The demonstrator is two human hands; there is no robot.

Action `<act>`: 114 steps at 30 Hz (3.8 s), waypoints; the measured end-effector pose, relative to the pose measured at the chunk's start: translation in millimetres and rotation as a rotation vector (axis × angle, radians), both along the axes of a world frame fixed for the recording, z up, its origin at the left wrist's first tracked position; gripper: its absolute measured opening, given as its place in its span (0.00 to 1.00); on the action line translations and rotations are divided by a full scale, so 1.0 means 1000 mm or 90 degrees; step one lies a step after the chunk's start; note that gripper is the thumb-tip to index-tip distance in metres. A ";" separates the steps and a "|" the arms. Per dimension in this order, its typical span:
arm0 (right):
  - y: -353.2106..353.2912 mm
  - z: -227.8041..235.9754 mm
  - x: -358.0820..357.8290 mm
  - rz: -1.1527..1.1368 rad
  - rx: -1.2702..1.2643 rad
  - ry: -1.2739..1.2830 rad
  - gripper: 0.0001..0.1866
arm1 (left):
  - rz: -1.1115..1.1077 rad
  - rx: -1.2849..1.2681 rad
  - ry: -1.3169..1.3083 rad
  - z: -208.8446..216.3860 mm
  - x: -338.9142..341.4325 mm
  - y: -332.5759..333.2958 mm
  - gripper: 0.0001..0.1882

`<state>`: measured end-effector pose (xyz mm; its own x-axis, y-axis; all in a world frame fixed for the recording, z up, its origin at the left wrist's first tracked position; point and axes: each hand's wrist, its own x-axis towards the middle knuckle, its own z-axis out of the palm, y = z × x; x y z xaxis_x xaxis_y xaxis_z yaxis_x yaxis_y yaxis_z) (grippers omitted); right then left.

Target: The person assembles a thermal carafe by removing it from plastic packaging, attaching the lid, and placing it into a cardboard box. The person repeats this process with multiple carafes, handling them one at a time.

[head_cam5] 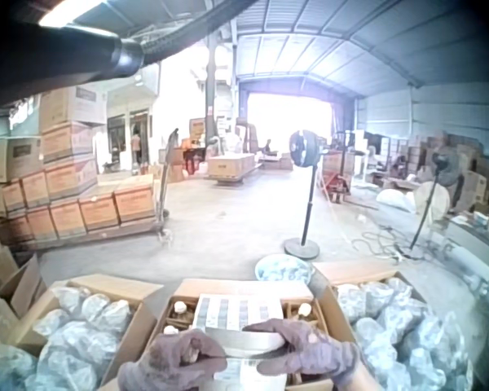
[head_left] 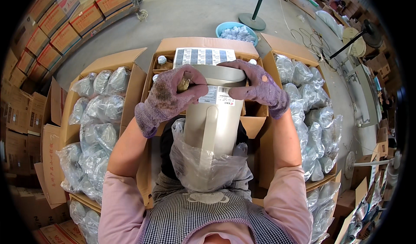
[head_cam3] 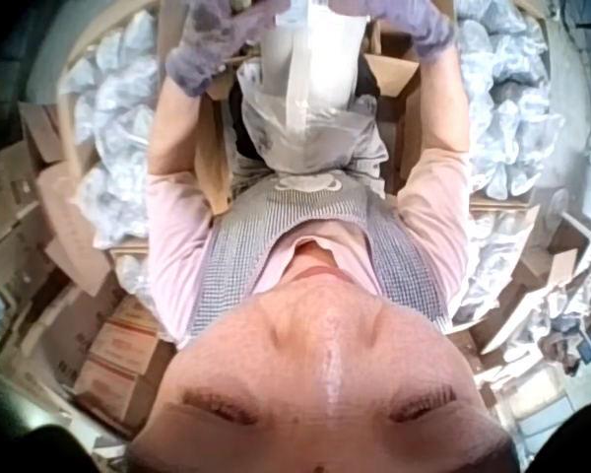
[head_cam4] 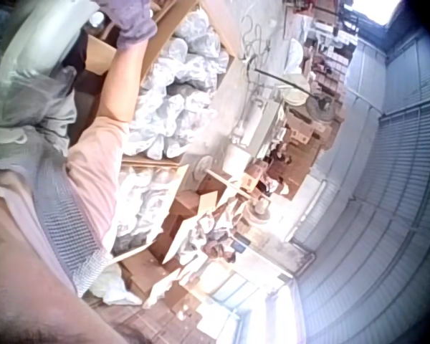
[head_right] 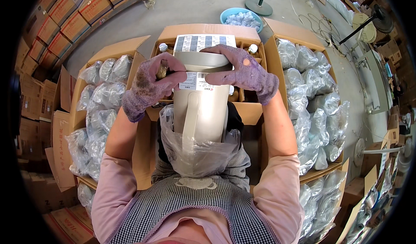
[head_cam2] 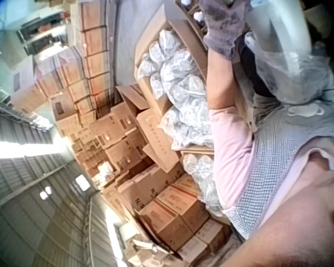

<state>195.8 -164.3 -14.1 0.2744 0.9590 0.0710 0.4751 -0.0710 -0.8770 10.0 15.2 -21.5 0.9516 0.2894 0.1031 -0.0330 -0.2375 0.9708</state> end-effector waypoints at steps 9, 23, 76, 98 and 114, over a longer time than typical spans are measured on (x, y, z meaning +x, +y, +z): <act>0.001 0.003 -0.002 -0.013 -0.017 -0.051 0.36 | 0.009 0.038 -0.032 -0.002 0.000 0.001 0.07; 0.003 0.000 -0.003 -0.030 -0.046 0.002 0.36 | 0.033 0.160 -0.114 -0.008 -0.005 -0.002 0.10; -0.015 -0.025 -0.030 -0.281 0.169 -0.289 0.12 | 0.273 0.319 0.021 -0.158 0.105 0.057 0.29; -0.041 0.016 -0.067 -0.161 0.285 0.142 0.22 | -0.107 0.339 -0.174 -0.138 -0.037 -0.021 0.22; 0.024 -0.088 -0.022 -0.125 0.622 0.455 0.30 | 0.269 0.161 0.096 -0.166 0.048 0.094 0.30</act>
<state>173.5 -140.7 -102.6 0.6799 0.5258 0.5112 -0.0801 0.7462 -0.6609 57.7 108.8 -187.2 0.7668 0.6355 0.0906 0.2519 -0.4277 0.8681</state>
